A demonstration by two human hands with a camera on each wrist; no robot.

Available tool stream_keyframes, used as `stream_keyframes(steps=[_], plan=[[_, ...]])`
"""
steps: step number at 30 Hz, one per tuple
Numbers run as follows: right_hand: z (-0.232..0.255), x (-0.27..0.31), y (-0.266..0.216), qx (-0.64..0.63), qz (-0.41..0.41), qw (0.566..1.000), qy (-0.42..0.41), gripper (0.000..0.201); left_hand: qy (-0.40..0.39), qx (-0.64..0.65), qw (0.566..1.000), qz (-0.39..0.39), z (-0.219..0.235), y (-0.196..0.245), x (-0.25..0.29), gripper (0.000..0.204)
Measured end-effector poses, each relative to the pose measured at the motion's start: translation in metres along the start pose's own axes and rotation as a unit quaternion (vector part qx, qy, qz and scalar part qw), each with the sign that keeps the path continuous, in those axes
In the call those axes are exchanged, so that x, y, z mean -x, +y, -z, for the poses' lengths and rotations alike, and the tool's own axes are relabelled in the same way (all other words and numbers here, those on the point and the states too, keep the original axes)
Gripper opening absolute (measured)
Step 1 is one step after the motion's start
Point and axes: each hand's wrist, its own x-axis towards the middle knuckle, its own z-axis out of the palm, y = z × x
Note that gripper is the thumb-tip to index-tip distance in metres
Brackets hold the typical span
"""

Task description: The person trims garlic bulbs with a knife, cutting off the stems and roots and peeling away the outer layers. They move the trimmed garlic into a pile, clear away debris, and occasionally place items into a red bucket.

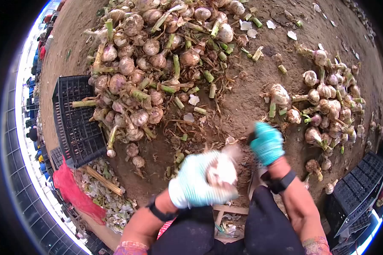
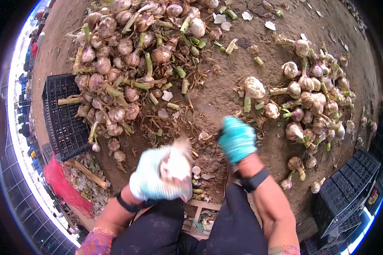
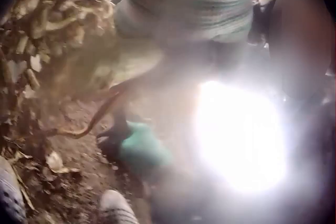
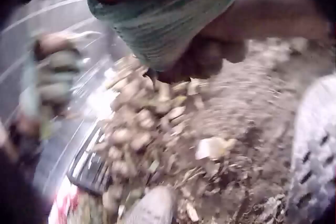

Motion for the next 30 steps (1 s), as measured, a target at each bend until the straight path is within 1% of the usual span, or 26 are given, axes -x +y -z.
stream_keyframes(steps=[1,2,3,4,5,6,7,9,11,12,13,15,16,17,18,19,20,21,23,24,25,26,27,28,29,30], plan=[[0.004,-0.004,0.006,-0.017,-0.082,0.995,0.059,0.026,-0.025,-0.098,0.991,-0.085,0.003,0.003,0.006,0.047],[0.009,-0.001,0.004,-0.232,-0.183,0.952,0.075,0.026,0.011,-0.036,0.999,-0.039,0.002,-0.002,0.003,0.048],[0.019,-0.001,-0.014,-0.347,-0.187,0.914,0.095,0.022,0.072,-0.037,0.997,-0.018,0.002,-0.01,-0.005,0.053],[0.031,-0.005,-0.03,-0.374,-0.23,0.898,0.016,0.021,0.096,-0.027,0.994,-0.032,0.0,-0.02,-0.014,0.055],[0.033,-0.007,-0.036,-0.345,-0.201,0.914,-0.075,0.02,0.127,-0.015,0.991,-0.045,-0.002,-0.03,-0.02,0.056],[0.034,-0.009,-0.043,-0.313,-0.162,0.922,-0.163,0.019,0.132,-0.099,0.979,-0.117,-0.002,-0.036,-0.027,0.064],[0.034,-0.011,-0.053,-0.425,-0.193,0.855,-0.225,0.022,0.151,-0.157,0.958,-0.187,-0.003,-0.041,-0.032,0.07],[0.044,-0.018,-0.07,-0.4,-0.225,0.858,-0.232,0.029,0.156,-0.266,0.926,-0.216,0.002,-0.036,-0.028,0.084],[0.032,-0.014,-0.071,-0.507,-0.191,0.827,-0.151,0.037,0.177,-0.099,0.968,-0.15,0.008,-0.044,-0.022,0.092],[0.035,-0.014,-0.072,-0.481,-0.158,0.845,-0.171,0.043,0.16,0.105,0.972,-0.139,0.009,-0.058,-0.026,0.074],[0.041,-0.016,-0.074,-0.464,-0.114,0.855,-0.202,0.046,0.136,0.303,0.935,-0.126,0.011,-0.065,-0.03,0.057],[0.045,-0.02,-0.069,-0.292,0.006,0.933,-0.21,0.048,0.068,0.353,0.932,0.056,0.02,-0.063,-0.026,0.046],[0.042,-0.02,-0.072,-0.279,0.0,0.944,-0.178,0.047,0.085,0.334,0.937,0.062,0.014,-0.044,-0.023,0.035],[0.042,-0.019,-0.07,-0.278,-0.002,0.943,-0.18,0.047,0.121,0.246,0.96,0.063,0.01,-0.04,-0.025,0.023],[0.041,-0.019,-0.068,-0.158,0.018,0.973,-0.167,0.045,0.132,0.105,0.985,0.027,0.009,-0.038,-0.025,0.019],[0.041,-0.019,-0.067,-0.036,0.038,0.987,-0.151,0.043,0.14,-0.04,0.989,-0.01,0.008,-0.038,-0.025,0.016],[0.043,-0.02,-0.071,-0.027,0.077,0.985,-0.151,0.041,0.142,-0.109,0.978,-0.102,0.008,-0.062,-0.027,0.014],[0.035,-0.019,-0.062,-0.029,0.077,0.985,-0.152,0.041,0.157,-0.219,0.945,-0.184,0.008,-0.071,-0.028,0.014],[0.008,-0.017,-0.024,-0.002,0.118,0.988,-0.097,0.038,0.187,-0.253,0.939,-0.138,0.009,-0.05,-0.023,0.015],[0.004,-0.015,-0.006,0.055,0.065,0.992,-0.097,0.037,0.155,-0.269,0.946,-0.091,0.015,-0.052,-0.02,0.017],[0.002,-0.01,0.01,0.106,0.009,0.99,-0.095,0.036,0.161,-0.275,0.944,-0.088,0.018,-0.052,-0.021,0.017],[0.003,-0.003,0.018,-0.023,-0.063,0.996,-0.051,0.035,0.186,-0.2,0.96,-0.064,0.016,-0.053,-0.024,0.026],[0.003,0.002,0.023,-0.149,-0.133,0.98,-0.009,0.034,0.213,-0.121,0.969,-0.04,0.012,-0.053,-0.025,0.035],[0.007,0.002,0.021,-0.182,-0.148,0.972,0.006,0.034,0.129,0.015,0.991,-0.037,0.004,-0.042,-0.026,0.044],[0.005,0.001,0.018,-0.274,-0.192,0.942,0.01,0.03,0.041,0.15,0.987,-0.04,0.0,-0.028,-0.028,0.053],[0.004,0.001,0.017,-0.269,-0.178,0.947,-0.012,0.027,-0.038,0.07,0.986,-0.147,0.007,-0.025,-0.026,0.059]])
